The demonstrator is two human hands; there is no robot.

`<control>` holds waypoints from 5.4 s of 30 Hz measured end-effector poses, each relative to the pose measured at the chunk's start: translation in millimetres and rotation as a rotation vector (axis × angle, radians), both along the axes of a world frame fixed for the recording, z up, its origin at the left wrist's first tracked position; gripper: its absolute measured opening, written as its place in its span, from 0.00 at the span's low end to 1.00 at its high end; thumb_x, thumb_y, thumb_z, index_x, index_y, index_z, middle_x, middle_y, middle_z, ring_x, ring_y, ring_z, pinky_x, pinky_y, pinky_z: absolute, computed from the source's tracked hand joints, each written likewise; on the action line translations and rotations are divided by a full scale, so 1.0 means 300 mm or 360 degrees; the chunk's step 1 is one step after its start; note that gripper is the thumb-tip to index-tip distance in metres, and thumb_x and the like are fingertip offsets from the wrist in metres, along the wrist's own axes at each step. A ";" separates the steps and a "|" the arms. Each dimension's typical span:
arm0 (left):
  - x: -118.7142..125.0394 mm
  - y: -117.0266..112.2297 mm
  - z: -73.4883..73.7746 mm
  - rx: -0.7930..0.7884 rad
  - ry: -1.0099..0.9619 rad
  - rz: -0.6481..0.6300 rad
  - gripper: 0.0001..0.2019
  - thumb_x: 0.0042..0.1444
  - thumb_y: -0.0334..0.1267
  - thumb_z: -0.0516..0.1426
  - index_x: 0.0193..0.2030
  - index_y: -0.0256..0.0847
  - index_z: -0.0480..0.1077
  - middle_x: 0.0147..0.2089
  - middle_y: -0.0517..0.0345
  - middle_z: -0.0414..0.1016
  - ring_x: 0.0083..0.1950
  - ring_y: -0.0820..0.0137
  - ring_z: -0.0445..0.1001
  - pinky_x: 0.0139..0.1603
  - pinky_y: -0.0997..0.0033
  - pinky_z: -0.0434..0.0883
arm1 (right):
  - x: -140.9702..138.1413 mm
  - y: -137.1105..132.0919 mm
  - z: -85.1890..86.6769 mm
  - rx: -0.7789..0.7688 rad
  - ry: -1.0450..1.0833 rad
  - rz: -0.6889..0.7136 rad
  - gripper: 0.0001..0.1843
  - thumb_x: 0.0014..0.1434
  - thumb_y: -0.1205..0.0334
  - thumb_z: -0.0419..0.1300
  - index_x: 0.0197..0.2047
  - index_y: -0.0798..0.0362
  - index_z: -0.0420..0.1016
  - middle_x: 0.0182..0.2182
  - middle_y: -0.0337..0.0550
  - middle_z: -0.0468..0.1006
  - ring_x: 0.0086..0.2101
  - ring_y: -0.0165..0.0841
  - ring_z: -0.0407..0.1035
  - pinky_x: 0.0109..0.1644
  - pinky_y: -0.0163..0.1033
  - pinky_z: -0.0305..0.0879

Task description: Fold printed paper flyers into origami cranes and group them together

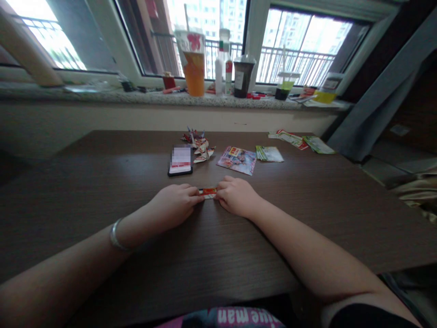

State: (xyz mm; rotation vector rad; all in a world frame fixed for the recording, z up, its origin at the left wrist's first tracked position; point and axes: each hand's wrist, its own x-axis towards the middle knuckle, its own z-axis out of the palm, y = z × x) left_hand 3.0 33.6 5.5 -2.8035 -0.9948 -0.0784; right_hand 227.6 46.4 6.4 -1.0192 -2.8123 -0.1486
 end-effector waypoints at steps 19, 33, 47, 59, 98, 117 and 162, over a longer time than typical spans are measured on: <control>-0.020 0.012 0.026 -0.0244 -0.0135 0.0019 0.14 0.58 0.30 0.52 0.45 0.41 0.76 0.43 0.50 0.72 0.44 0.64 0.71 0.47 0.66 0.69 | 0.029 0.058 -0.051 -0.0383 0.0432 -0.0103 0.06 0.54 0.65 0.63 0.34 0.47 0.82 0.36 0.41 0.79 0.38 0.33 0.70 0.47 0.40 0.60; 0.021 0.029 -0.032 -0.0139 -0.0313 -0.0001 0.13 0.56 0.28 0.52 0.46 0.35 0.73 0.48 0.48 0.77 0.50 0.62 0.73 0.54 0.60 0.70 | 0.021 0.057 -0.065 -0.0273 0.0467 0.0129 0.07 0.53 0.70 0.57 0.35 0.53 0.75 0.36 0.45 0.77 0.40 0.35 0.68 0.46 0.40 0.60; 0.027 0.041 -0.049 -0.0117 -0.0404 0.0063 0.09 0.61 0.31 0.51 0.43 0.36 0.72 0.39 0.51 0.76 0.43 0.63 0.71 0.46 0.63 0.70 | -0.001 0.040 -0.055 -0.0033 0.0239 0.0002 0.12 0.63 0.57 0.55 0.41 0.52 0.78 0.37 0.46 0.77 0.39 0.35 0.68 0.42 0.38 0.58; 0.016 0.054 -0.055 -0.0102 -0.0475 0.0064 0.08 0.62 0.36 0.53 0.42 0.38 0.73 0.39 0.53 0.76 0.42 0.65 0.72 0.44 0.66 0.69 | -0.017 0.031 -0.047 -0.0059 0.0258 -0.0142 0.11 0.62 0.59 0.55 0.41 0.51 0.78 0.36 0.44 0.78 0.39 0.35 0.70 0.41 0.37 0.59; 0.037 0.079 -0.089 -0.0154 -0.0631 0.0297 0.08 0.62 0.35 0.54 0.40 0.36 0.72 0.39 0.51 0.72 0.43 0.62 0.69 0.47 0.62 0.68 | -0.067 0.076 -0.085 -0.0304 0.0649 -0.0394 0.07 0.58 0.66 0.57 0.38 0.54 0.75 0.33 0.43 0.72 0.33 0.31 0.66 0.40 0.36 0.61; 0.015 0.080 -0.096 -0.0238 -0.0812 0.0224 0.04 0.58 0.31 0.56 0.39 0.39 0.71 0.40 0.54 0.70 0.41 0.67 0.70 0.43 0.68 0.70 | -0.047 0.037 -0.078 -0.0230 0.0566 -0.0257 0.07 0.59 0.65 0.58 0.39 0.53 0.77 0.39 0.45 0.75 0.42 0.34 0.67 0.48 0.39 0.63; -0.008 0.065 -0.067 -0.0176 -0.0571 0.0206 0.04 0.60 0.33 0.54 0.34 0.39 0.68 0.35 0.56 0.72 0.37 0.68 0.70 0.37 0.70 0.67 | 0.015 0.026 -0.029 -0.0162 0.0152 -0.0226 0.09 0.63 0.60 0.55 0.39 0.49 0.77 0.36 0.42 0.76 0.36 0.32 0.69 0.36 0.35 0.58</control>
